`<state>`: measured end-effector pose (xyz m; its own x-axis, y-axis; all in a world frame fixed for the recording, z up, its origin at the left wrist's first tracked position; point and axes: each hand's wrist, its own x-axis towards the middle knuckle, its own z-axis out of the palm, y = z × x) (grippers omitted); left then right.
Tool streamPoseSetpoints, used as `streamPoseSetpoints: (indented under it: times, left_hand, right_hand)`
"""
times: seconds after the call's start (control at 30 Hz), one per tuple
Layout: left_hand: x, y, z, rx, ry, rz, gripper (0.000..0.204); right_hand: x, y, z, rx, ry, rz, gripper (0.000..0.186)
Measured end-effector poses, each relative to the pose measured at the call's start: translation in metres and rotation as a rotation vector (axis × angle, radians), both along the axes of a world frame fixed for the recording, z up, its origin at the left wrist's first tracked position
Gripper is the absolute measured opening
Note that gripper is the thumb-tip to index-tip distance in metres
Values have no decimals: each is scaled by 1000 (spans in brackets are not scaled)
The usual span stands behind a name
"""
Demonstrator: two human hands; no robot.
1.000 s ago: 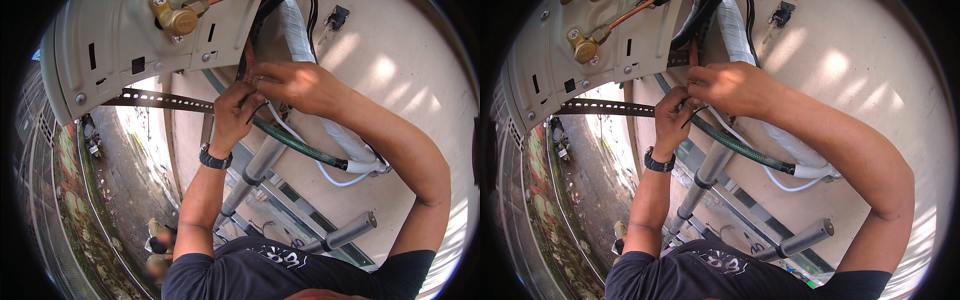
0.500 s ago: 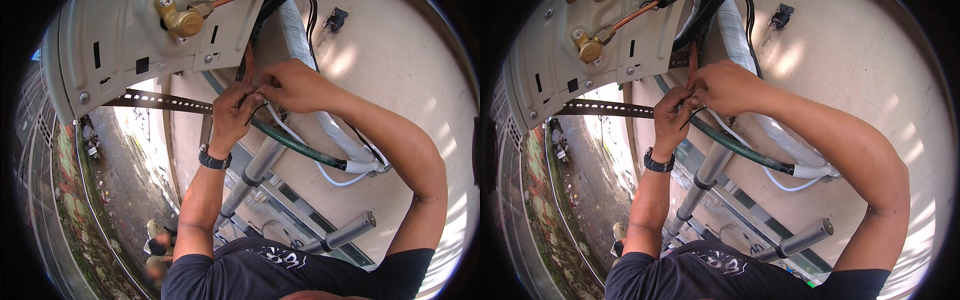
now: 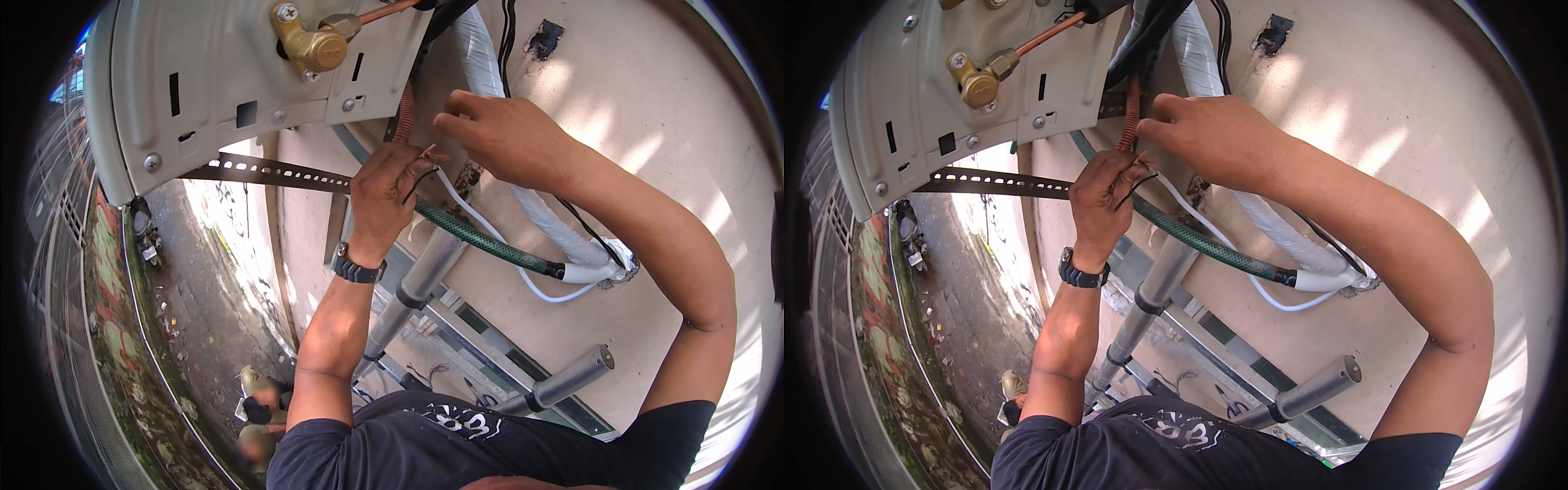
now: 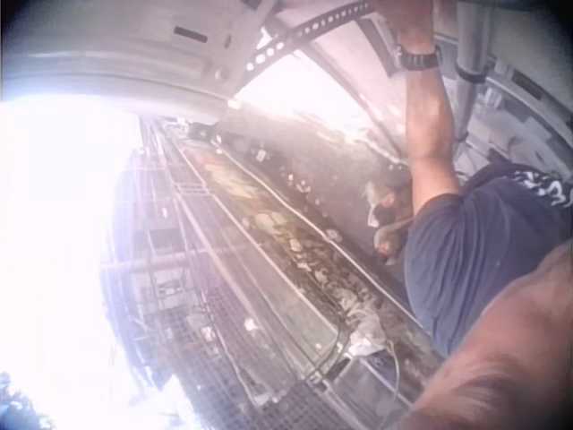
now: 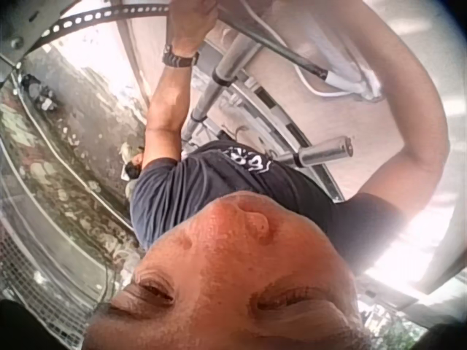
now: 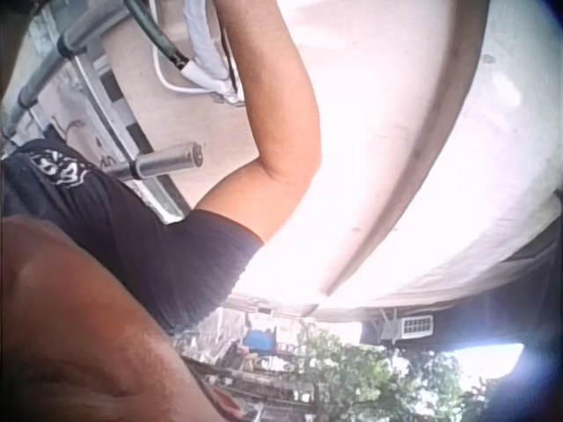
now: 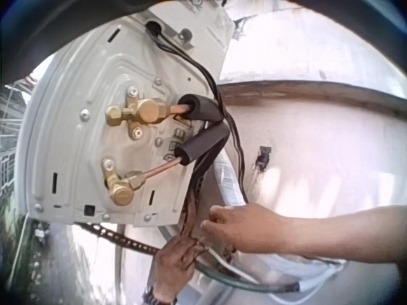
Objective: The person works on the external wiring and components of an air conditioning unit while on a ladder, using pliers to cut and strip wires, and scissors to trim insulation.
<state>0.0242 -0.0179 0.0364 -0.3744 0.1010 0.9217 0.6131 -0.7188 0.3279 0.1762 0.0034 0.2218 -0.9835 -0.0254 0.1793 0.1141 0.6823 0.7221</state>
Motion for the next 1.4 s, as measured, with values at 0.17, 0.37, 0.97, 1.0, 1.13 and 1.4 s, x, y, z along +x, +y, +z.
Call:
streamPoseSetpoints:
  times: [0.17,0.37,0.97,1.0,1.13,1.4]
  left_hand:
    - [4,0,3,-13,-8,16,11]
    - [3,-3,3,-7,17,28,10]
    - [0,-8,3,-22,9,7,16]
    - [1,-9,4,-26,12,4,16]
    - [1,-6,5,-3,23,-11,17]
    - [1,-7,6,7,13,-2,10]
  right_hand:
    - [0,12,-8,26,-41,294,24]
    - [-6,11,-5,23,-141,299,19]
    - [6,-24,-13,-114,147,-91,21]
    - [12,-25,-13,-29,100,-21,22]
    - [15,6,-16,149,-59,451,32]
    - [-1,22,-15,208,-47,554,30]
